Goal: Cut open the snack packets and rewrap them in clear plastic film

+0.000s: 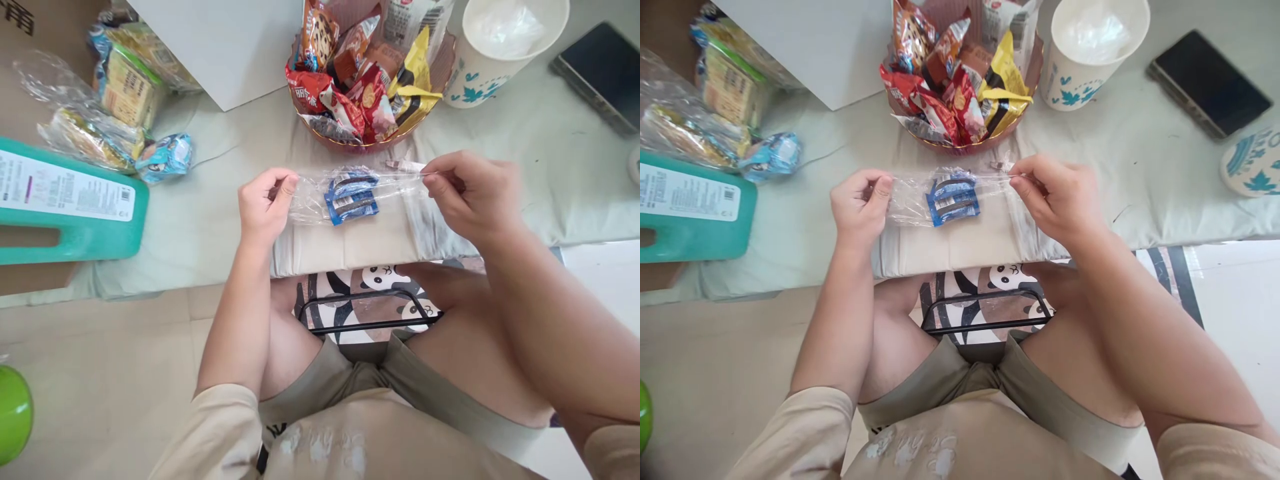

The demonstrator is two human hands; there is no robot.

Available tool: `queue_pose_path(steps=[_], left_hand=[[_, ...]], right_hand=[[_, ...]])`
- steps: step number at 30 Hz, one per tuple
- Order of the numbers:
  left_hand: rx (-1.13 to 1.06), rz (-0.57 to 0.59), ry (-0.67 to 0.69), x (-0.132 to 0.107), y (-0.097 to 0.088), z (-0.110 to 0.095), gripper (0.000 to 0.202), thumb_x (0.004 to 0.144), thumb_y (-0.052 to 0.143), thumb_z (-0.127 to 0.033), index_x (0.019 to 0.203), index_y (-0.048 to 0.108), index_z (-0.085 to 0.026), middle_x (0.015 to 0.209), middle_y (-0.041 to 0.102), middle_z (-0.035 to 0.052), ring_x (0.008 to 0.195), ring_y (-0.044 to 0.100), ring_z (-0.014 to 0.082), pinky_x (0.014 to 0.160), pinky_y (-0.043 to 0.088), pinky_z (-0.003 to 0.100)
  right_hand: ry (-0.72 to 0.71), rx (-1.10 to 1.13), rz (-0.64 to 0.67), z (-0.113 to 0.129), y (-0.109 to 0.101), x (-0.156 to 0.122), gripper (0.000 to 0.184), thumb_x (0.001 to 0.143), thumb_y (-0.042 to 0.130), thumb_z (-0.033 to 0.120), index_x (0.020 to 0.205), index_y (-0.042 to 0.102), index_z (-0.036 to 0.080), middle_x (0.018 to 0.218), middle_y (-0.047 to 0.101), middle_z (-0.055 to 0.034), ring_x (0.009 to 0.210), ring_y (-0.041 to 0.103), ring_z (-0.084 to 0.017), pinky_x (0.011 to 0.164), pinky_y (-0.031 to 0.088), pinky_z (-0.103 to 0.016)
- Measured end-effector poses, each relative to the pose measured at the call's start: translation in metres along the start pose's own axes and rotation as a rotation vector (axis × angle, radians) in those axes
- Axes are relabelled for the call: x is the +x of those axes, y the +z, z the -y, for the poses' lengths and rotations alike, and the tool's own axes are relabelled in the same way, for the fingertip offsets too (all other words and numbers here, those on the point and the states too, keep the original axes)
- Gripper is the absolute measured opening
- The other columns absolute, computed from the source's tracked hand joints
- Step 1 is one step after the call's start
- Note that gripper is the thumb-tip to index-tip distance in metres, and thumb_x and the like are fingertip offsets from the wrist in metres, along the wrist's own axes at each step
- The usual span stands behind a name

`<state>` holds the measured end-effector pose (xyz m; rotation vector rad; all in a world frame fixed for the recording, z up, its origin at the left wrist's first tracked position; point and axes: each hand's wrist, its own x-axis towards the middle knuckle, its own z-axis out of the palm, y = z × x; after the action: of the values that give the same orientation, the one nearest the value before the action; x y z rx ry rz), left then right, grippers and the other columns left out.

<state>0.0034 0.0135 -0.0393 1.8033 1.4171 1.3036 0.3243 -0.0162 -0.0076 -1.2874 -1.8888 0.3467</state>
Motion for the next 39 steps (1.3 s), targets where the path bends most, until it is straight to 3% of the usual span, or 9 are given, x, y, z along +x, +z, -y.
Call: queue_pose_path(steps=[5, 9, 12, 14, 19, 24, 31, 34, 39], left_hand=[[0.112, 0.052, 0.079, 0.002, -0.015, 0.003, 0.054, 0.093, 0.058, -0.073, 0.106, 0.077, -0.024, 0.086, 0.066, 0.0034, 0.056, 0.049, 0.0081, 0.052, 0.04, 0.025], [0.299, 0.185, 0.281, -0.007, -0.018, -0.011, 0.059, 0.08, 0.073, -0.072, 0.116, 0.075, -0.026, 0.129, 0.062, 0.0129, 0.117, 0.062, 0.0304, 0.097, 0.055, 0.045], [0.429, 0.264, 0.249, -0.013, -0.014, -0.025, 0.02, 0.085, 0.078, -0.043, 0.098, 0.076, -0.027, 0.132, 0.063, 0.0092, 0.128, 0.057, 0.0328, 0.113, 0.045, 0.052], [0.441, 0.277, 0.229, -0.015, -0.013, -0.031, 0.004, 0.089, 0.071, -0.027, 0.087, 0.074, -0.027, 0.124, 0.067, 0.0069, 0.121, 0.061, 0.0293, 0.112, 0.046, 0.051], [0.476, 0.331, 0.197, -0.017, -0.018, -0.032, 0.026, 0.084, 0.075, -0.025, 0.11, 0.074, -0.026, 0.12, 0.07, 0.0064, 0.115, 0.064, 0.028, 0.108, 0.049, 0.05], [0.445, 0.267, 0.283, -0.026, -0.025, -0.031, 0.011, 0.087, 0.071, -0.019, 0.081, 0.077, -0.026, 0.12, 0.067, 0.0064, 0.113, 0.062, 0.0268, 0.104, 0.051, 0.049], [0.224, 0.284, 0.541, -0.035, -0.045, -0.05, 0.015, 0.079, 0.082, -0.015, 0.079, 0.075, -0.027, 0.102, 0.074, 0.0021, 0.099, 0.066, 0.0208, 0.089, 0.056, 0.04], [0.115, 0.459, 0.399, -0.039, -0.057, -0.06, 0.013, 0.082, 0.079, -0.014, 0.077, 0.075, -0.025, 0.083, 0.077, -0.002, 0.073, 0.066, 0.0127, 0.07, 0.055, 0.029], [0.049, 1.058, -0.196, -0.038, -0.068, -0.065, 0.02, 0.092, 0.067, -0.034, 0.082, 0.08, -0.023, 0.079, 0.081, 0.0004, 0.066, 0.072, 0.0127, 0.058, 0.054, 0.022]], right_hand=[[-0.122, 0.079, 0.28, -0.001, -0.01, 0.002, 0.018, 0.091, 0.061, 0.029, 0.076, 0.068, 0.022, 0.063, 0.063, -0.0002, 0.056, 0.056, -0.014, 0.057, 0.044, -0.03], [-0.246, 0.087, 0.53, 0.0, -0.013, 0.0, 0.019, 0.091, 0.062, 0.034, 0.079, 0.069, 0.021, 0.112, 0.076, -0.0111, 0.096, 0.072, -0.026, 0.086, 0.053, -0.04], [-0.254, 0.023, 0.624, 0.002, -0.011, 0.0, 0.023, 0.092, 0.064, 0.042, 0.096, 0.073, 0.021, 0.104, 0.077, -0.0105, 0.093, 0.071, -0.028, 0.085, 0.051, -0.042], [-0.232, 0.031, 0.669, 0.006, -0.009, 0.001, 0.021, 0.095, 0.06, 0.038, 0.095, 0.072, 0.021, 0.095, 0.076, -0.0086, 0.086, 0.07, -0.025, 0.08, 0.049, -0.039], [-0.239, 0.138, 0.779, 0.015, -0.006, -0.001, 0.017, 0.088, 0.057, 0.022, 0.074, 0.066, 0.02, 0.104, 0.076, -0.0095, 0.083, 0.068, -0.021, 0.079, 0.049, -0.035], [-0.226, 0.098, 0.863, 0.014, -0.002, -0.005, 0.023, 0.086, 0.06, 0.029, 0.068, 0.071, 0.021, 0.121, 0.075, -0.0098, 0.104, 0.068, -0.027, 0.094, 0.046, -0.044], [-0.009, -0.012, 0.855, 0.024, 0.005, 0.008, 0.028, 0.097, 0.048, 0.041, 0.086, 0.065, 0.022, 0.083, 0.069, -0.0086, 0.078, 0.062, -0.023, 0.076, 0.045, -0.039], [0.153, -0.033, 0.75, 0.031, 0.008, 0.014, 0.026, 0.096, 0.047, 0.039, 0.108, 0.064, 0.023, 0.083, 0.072, -0.0069, 0.075, 0.064, -0.025, 0.072, 0.045, -0.038], [0.251, -0.011, 0.645, 0.032, 0.015, 0.015, 0.027, 0.093, 0.051, 0.034, 0.115, 0.062, 0.023, 0.076, 0.072, -0.0039, 0.068, 0.064, -0.024, 0.069, 0.047, -0.038]])
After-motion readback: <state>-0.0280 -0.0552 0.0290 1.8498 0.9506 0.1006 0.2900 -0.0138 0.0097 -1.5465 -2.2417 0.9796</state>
